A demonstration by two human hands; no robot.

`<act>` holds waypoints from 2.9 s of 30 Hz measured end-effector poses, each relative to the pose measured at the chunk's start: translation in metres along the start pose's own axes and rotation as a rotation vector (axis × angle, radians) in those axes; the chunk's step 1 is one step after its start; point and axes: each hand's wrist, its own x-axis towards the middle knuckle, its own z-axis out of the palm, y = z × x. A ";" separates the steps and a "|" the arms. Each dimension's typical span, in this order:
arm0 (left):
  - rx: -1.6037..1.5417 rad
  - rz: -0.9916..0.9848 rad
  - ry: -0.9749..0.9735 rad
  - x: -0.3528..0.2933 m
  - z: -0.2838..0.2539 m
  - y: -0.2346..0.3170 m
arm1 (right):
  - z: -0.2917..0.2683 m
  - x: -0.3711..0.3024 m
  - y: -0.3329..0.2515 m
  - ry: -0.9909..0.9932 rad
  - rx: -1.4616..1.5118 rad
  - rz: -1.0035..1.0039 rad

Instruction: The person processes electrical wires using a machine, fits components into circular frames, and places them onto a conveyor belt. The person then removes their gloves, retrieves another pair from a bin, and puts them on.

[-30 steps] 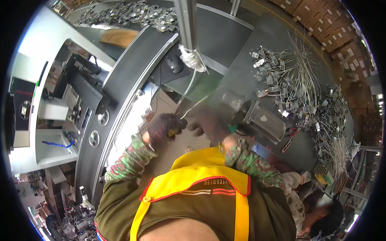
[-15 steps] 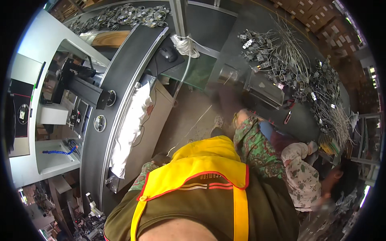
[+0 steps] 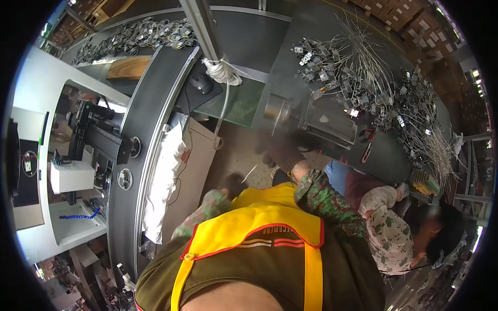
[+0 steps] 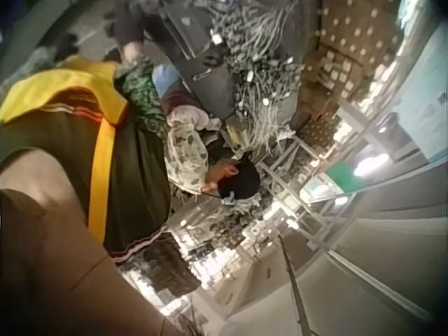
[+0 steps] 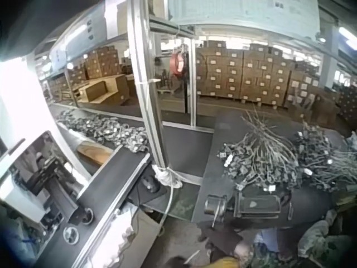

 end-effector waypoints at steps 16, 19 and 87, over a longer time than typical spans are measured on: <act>-0.431 0.817 -0.226 0.090 -0.065 0.180 | -0.021 0.060 -0.082 0.218 -1.385 -0.557; -0.853 1.000 -0.129 0.094 -0.066 0.138 | 0.001 0.042 -0.110 0.362 -1.249 -1.029; 0.199 -0.811 1.217 -0.208 -0.294 -0.239 | 0.024 0.032 -0.097 -0.100 -0.471 -0.728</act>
